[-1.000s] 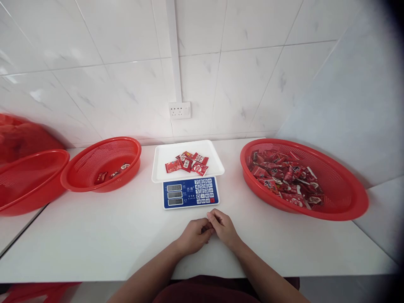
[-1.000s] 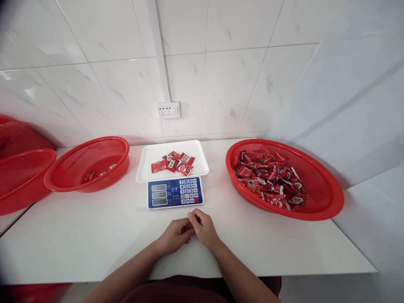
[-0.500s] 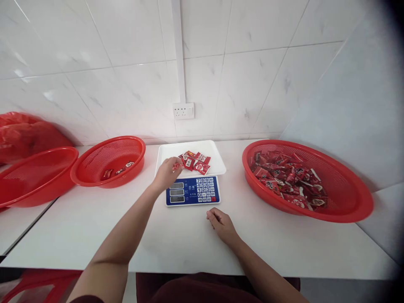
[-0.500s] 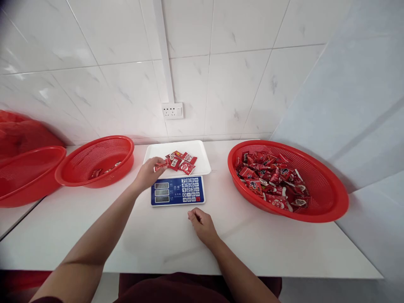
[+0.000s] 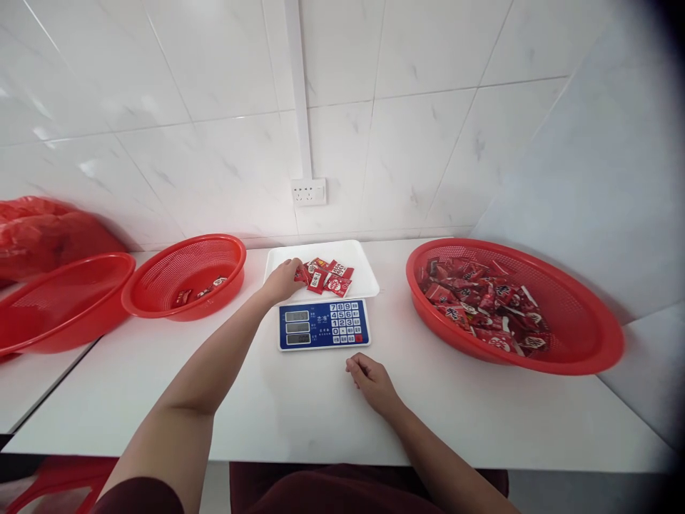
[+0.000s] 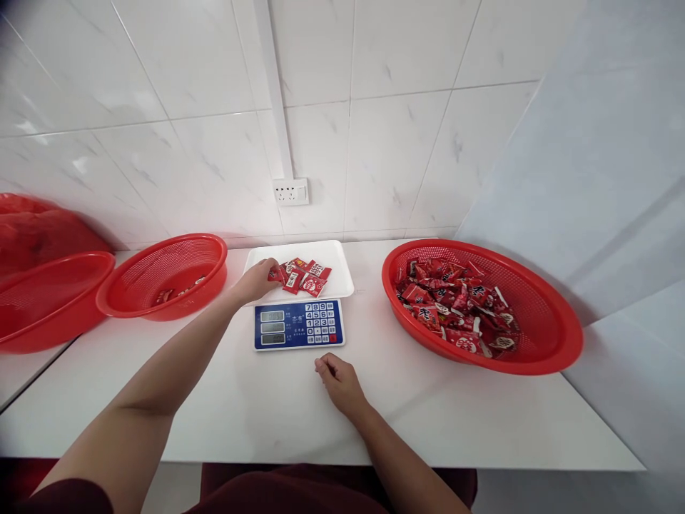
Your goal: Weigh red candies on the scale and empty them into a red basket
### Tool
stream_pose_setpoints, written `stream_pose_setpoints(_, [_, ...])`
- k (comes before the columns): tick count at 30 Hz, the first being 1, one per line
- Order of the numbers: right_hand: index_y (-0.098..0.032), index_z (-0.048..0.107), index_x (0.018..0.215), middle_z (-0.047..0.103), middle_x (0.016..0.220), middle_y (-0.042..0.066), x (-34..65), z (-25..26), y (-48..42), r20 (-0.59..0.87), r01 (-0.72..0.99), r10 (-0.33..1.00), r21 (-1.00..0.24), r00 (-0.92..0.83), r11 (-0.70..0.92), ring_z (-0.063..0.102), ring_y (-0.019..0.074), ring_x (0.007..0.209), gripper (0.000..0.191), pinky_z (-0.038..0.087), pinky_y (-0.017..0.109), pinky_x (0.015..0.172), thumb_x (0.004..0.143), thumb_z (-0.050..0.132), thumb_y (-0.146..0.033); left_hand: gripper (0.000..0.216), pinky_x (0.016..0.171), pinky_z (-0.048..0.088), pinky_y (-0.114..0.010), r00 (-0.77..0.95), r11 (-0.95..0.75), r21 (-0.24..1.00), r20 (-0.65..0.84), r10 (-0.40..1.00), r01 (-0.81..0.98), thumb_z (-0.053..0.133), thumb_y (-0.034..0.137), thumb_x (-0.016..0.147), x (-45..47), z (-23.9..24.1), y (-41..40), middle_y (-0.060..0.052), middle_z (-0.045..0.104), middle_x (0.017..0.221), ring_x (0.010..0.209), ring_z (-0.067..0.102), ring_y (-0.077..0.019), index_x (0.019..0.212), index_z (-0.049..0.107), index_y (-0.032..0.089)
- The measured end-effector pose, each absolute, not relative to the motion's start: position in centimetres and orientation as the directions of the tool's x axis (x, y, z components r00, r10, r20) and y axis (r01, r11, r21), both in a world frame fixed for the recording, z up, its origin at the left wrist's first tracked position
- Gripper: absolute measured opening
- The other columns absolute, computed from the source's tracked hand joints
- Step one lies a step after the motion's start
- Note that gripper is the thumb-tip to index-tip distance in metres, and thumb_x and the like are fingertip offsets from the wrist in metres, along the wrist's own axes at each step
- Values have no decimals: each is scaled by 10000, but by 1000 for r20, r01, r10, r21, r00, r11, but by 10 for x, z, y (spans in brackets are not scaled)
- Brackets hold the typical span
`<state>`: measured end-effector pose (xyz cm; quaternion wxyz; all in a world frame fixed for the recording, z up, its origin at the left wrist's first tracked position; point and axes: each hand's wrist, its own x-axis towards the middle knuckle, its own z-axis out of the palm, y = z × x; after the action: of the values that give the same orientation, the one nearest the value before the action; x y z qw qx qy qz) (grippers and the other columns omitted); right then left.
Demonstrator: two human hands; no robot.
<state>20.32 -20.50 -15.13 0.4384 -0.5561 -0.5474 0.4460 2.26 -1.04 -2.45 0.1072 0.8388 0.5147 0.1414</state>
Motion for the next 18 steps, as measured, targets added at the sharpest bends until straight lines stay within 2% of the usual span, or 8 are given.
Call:
stream_pose_setpoints(5, [-198, 512, 663, 451, 547, -33, 203, -149, -206, 1, 230, 1000, -973, -2, 2, 433, 117, 521, 358, 368, 243, 507, 819, 420, -506, 225, 630, 417, -258, 345, -400, 465, 203, 917, 790, 601, 297, 717, 17, -14, -1, -49, 603, 939, 780, 559, -168, 883, 481, 203])
stream_pose_setpoints(9, [-198, 518, 673, 449, 536, -35, 203, -149, -206, 2, 236, 1000, -972, -11, 4, 429, 116, 516, 354, 364, 240, 498, 818, 420, -505, 246, 607, 410, -248, 280, -377, 567, 254, 926, 733, 594, 373, 730, 26, -5, 10, -31, 626, 925, 790, 562, -161, 881, 483, 213])
stream_pose_setpoints(12, [-197, 511, 668, 435, 538, -39, 202, -148, -207, -3, 227, 1000, -974, -14, 1, 425, 115, 520, 351, 363, 240, 502, 815, 421, -504, 240, 642, 415, -251, 297, -405, 592, 277, 914, 697, 600, 386, 726, 41, -4, 18, -24, 630, 935, 815, 565, -160, 857, 503, 210])
stream_pose_setpoints(18, [-193, 499, 664, 425, 546, -41, 202, -146, -207, -9, 239, 1000, -971, -22, -3, 417, 112, 520, 341, 346, 239, 506, 821, 410, -482, 232, 676, 418, -248, 312, -389, 585, 233, 921, 711, 613, 356, 721, 74, -14, 35, -22, 638, 930, 798, 563, -152, 875, 533, 201])
